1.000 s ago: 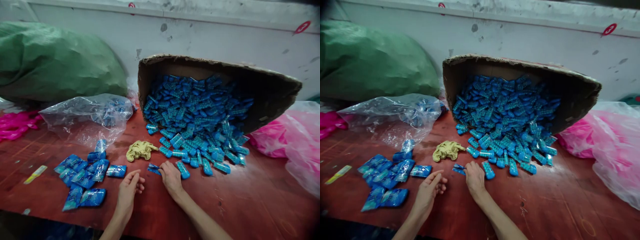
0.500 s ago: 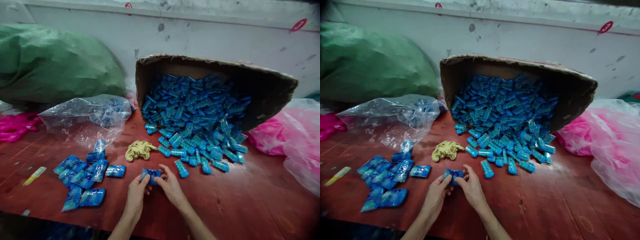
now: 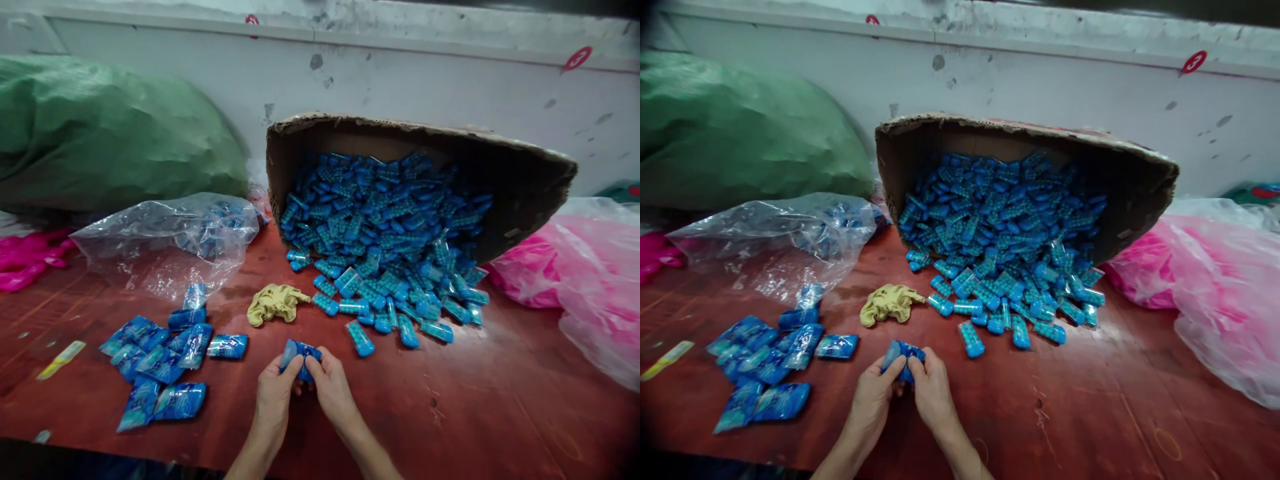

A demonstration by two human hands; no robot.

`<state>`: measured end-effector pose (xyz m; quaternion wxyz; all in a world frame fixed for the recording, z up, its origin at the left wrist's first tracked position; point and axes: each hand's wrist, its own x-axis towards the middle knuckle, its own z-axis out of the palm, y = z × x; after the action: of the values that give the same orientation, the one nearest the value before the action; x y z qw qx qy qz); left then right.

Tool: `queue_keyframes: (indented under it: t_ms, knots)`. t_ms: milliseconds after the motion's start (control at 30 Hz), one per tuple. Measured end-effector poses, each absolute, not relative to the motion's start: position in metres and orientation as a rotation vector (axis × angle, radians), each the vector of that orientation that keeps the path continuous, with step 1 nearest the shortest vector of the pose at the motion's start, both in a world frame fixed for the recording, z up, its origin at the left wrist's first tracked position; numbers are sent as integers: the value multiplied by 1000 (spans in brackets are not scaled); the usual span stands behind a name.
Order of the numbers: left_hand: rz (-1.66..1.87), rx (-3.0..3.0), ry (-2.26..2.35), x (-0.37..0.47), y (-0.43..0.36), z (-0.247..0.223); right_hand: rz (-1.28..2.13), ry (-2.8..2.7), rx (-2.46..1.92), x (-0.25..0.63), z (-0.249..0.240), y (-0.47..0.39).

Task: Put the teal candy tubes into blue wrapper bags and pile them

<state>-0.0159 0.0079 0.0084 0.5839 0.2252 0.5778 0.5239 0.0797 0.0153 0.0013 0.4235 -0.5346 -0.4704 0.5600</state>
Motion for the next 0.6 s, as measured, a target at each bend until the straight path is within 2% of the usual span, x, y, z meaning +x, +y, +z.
queue_keyframes:
  t_ms: [167,267,433,533,600]
  knots:
    - [1262,528,1362,-9,3,5,1369,-1180,-1324,77,0,10]
    - [1162,677,1447,-15,5,8,1399,-1137,-1333,79,1,11]
    - [1137,1482,1912,-45,43,23,1436,-1092,-1363,93,9,16]
    - [907,1941,2168,-56,80,21,1455,-1142,-1358,99,11,15]
    - [798,2012,2207,-59,102,15,1456,-1156,-1358,101,11,14]
